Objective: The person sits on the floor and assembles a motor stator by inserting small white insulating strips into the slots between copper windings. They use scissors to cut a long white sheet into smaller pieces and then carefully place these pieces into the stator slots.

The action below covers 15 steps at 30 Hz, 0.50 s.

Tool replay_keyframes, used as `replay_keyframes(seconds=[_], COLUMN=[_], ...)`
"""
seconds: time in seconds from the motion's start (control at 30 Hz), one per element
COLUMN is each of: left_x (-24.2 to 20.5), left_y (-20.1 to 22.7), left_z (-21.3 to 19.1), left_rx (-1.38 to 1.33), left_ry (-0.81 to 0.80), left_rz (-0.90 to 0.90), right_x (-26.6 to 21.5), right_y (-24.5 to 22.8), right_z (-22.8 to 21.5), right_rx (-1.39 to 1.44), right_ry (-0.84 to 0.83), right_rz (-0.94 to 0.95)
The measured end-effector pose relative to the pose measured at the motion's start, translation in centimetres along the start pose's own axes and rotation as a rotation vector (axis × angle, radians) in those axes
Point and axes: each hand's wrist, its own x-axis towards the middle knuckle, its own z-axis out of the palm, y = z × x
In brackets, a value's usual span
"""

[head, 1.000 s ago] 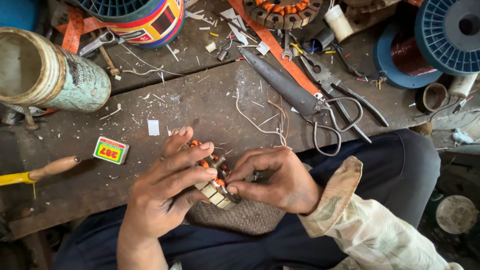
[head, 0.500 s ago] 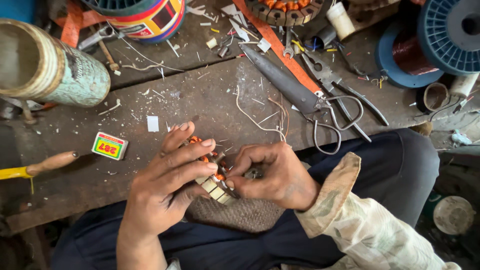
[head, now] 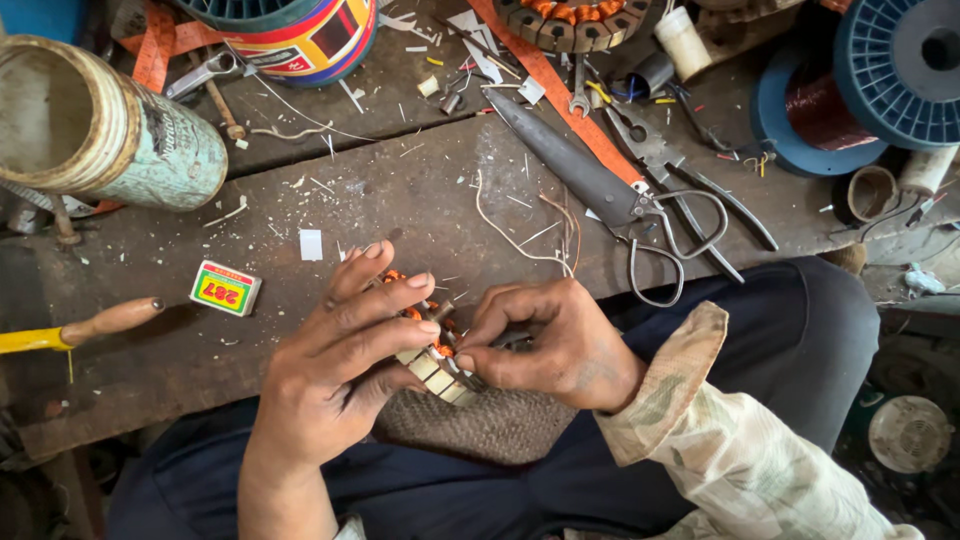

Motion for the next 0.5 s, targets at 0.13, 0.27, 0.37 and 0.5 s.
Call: replay_keyframes(seconds=[0.13,0.27,0.37,0.5], left_x=[0.4,1.1,1.6,2.5], left_y=[0.4,1.2,1.4,1.4], left_z=[0.0,-0.1,0.6,1.9], left_rx=[0.018,0.046,0.134,0.204], left_ry=[-0.003,0.032,0.125,0.216], left_rz=[-0.006,-0.039,-0.088,-0.127], right_x=[-0.4,-0.5,-1.2,-1.0], right_y=[0.2,0.1,-0.4,-0.7], right_z=[0.4,0.2,-0.2,-0.3], right_rx=[-0.134,-0.049,-0.302,-0.565], right_ry=[0.064,0.088,0.196,0.349], right_rz=[-0.036,-0.056,-0.341,-0.43])
